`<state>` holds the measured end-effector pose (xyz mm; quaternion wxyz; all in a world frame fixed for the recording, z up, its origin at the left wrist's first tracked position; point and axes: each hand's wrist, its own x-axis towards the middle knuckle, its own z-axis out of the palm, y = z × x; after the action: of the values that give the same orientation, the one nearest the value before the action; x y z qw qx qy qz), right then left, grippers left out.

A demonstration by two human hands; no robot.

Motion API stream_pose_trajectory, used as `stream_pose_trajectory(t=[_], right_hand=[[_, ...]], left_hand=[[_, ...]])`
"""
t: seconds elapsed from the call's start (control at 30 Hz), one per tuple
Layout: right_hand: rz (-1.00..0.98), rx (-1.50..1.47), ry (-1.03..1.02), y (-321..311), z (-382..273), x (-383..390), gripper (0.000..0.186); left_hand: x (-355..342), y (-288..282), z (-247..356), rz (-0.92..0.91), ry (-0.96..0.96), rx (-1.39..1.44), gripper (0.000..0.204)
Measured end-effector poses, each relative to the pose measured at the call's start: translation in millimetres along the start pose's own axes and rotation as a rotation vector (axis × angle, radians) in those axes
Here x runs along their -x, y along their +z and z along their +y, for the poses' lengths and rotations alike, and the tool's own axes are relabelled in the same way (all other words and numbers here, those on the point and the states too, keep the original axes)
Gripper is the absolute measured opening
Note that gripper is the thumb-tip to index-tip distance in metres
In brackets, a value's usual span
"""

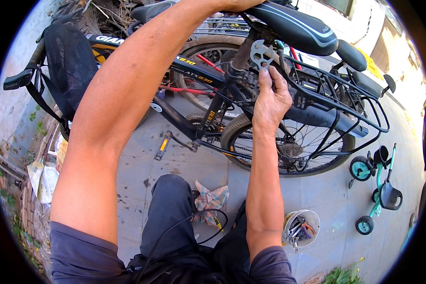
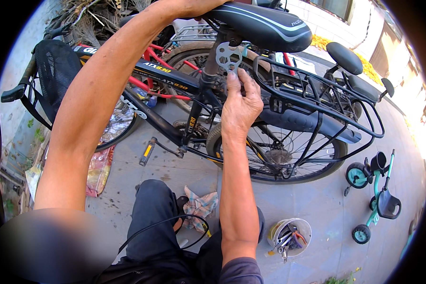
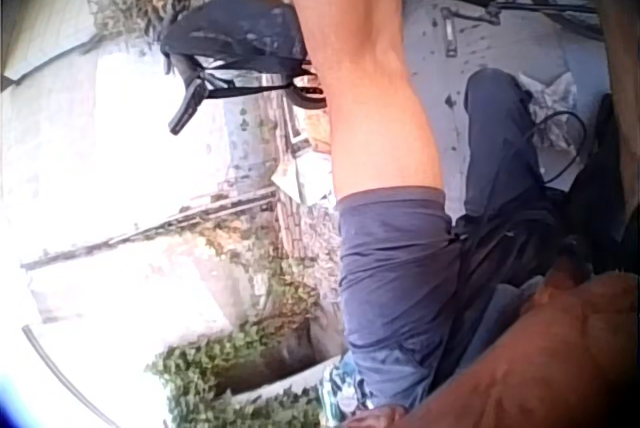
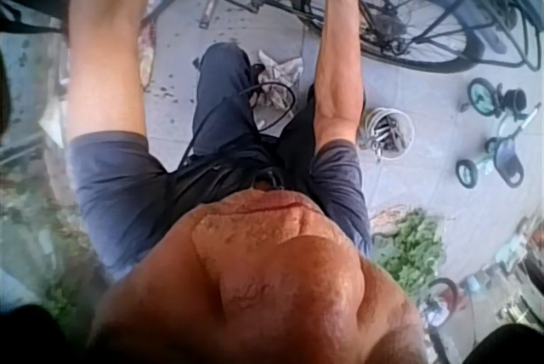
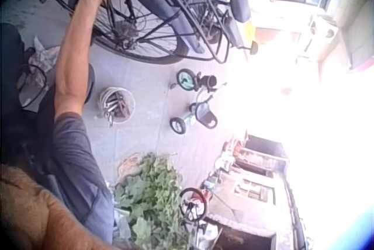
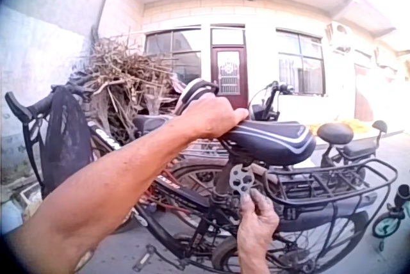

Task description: The person uses a multi-tool to tighten a bolt on the bicycle seat post. They then use a cloth to wipe the bicycle frame and the rear wheel area.

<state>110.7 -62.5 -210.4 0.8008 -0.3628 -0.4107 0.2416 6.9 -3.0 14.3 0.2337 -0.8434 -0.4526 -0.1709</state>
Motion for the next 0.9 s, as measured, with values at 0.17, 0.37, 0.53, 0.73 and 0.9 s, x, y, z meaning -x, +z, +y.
stream_pose_trajectory(t=[0.17, 0.37, 0.53, 0.73, 0.9], right_hand=[[0.000, -0.057, 0.016, 2, 3, -7, 0.026], [0.065, -0.106, 0.062, 9, 9, -10, 0.022], [0.113, -0.181, 0.173, 15, 0, -11, 0.018], [0.059, -0.383, 0.241, 16, 2, -14, 0.015], [-0.004, -0.355, 0.231, 1, 0, -18, 0.018]], left_hand=[[-1, 0, 0, 0.006, -0.043, 0.063, 0.047], [1, -3, 5, 0.013, -0.093, 0.138, 0.054], [-2, 0, 5, 0.016, -0.143, 0.165, 0.057], [-2, -1, 2, 0.040, -0.166, 0.180, 0.060], [-3, 1, 9, 0.058, -0.170, 0.192, 0.062]])
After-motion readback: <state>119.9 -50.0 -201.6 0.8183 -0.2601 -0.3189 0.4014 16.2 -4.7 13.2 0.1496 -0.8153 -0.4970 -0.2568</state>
